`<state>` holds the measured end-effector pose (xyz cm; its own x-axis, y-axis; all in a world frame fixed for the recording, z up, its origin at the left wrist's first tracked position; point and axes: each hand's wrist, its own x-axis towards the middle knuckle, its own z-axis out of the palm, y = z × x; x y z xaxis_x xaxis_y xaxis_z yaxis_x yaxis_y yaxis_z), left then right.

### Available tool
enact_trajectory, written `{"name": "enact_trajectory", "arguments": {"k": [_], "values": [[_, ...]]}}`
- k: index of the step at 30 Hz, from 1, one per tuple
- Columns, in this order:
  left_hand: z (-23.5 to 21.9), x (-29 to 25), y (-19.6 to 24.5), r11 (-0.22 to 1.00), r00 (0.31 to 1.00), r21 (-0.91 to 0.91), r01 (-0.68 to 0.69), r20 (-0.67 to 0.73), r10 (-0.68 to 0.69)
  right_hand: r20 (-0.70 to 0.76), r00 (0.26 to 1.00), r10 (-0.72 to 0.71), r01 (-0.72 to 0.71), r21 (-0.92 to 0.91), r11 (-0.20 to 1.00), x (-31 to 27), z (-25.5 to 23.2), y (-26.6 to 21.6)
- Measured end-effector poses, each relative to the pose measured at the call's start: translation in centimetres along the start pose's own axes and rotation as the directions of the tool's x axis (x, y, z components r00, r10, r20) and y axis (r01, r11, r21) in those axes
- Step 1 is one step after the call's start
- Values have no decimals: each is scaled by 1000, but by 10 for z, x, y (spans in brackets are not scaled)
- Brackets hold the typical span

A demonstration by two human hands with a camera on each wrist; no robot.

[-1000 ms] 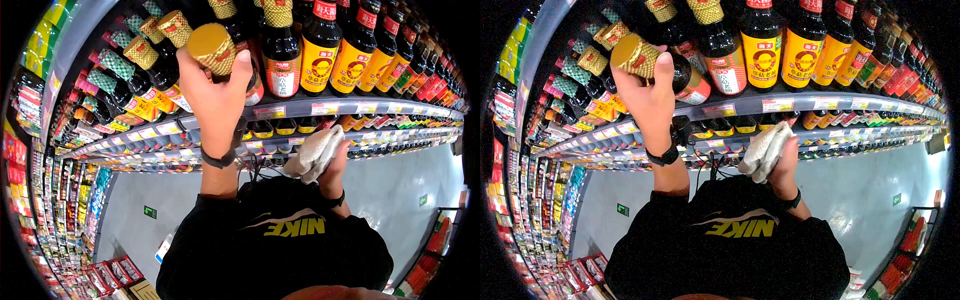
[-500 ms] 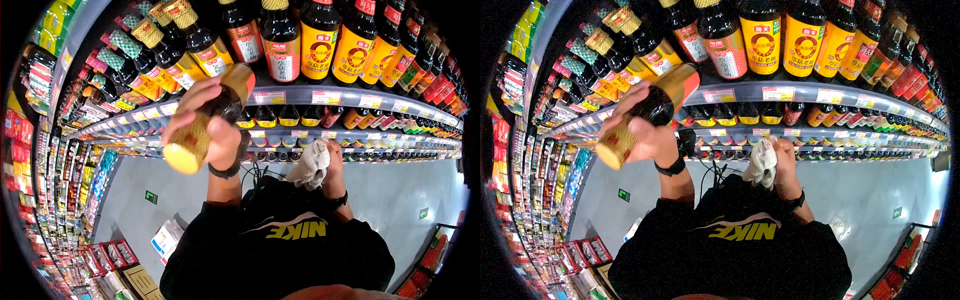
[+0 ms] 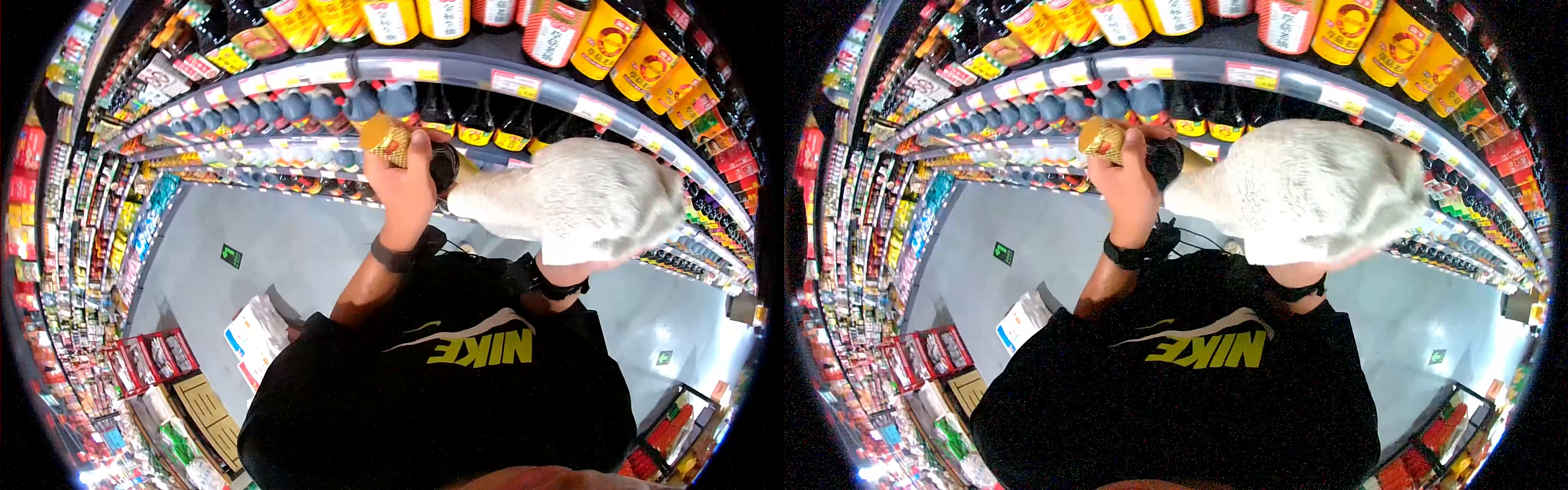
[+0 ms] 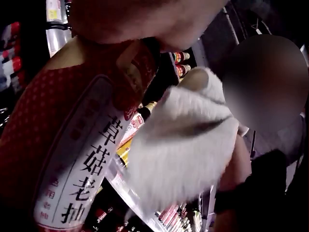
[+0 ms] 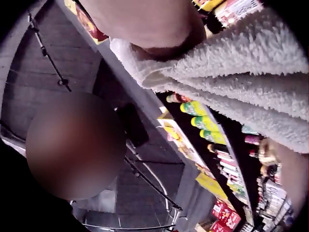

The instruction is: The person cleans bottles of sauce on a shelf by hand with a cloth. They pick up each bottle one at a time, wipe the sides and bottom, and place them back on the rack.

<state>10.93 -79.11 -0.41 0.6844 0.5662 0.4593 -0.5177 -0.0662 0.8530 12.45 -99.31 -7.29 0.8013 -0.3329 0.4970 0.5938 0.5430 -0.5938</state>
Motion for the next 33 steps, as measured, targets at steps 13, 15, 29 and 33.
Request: {"name": "enact_trajectory", "arguments": {"k": [13,15,29,33], "values": [[-121,-4,50,871,964,-434,230,-21,-265,485,854,186,260,-708,656,-115,147,4],[-134,-9,51,842,975,-504,190,-4,-223,254,848,466,-151,-727,670,-121,141,-5],[-140,-13,64,865,975,-502,15,201,100,198,770,606,-454,-498,739,-123,144,2],[-131,4,66,879,977,-474,-45,161,137,-4,639,769,-768,-39,639,-120,98,29]]}}
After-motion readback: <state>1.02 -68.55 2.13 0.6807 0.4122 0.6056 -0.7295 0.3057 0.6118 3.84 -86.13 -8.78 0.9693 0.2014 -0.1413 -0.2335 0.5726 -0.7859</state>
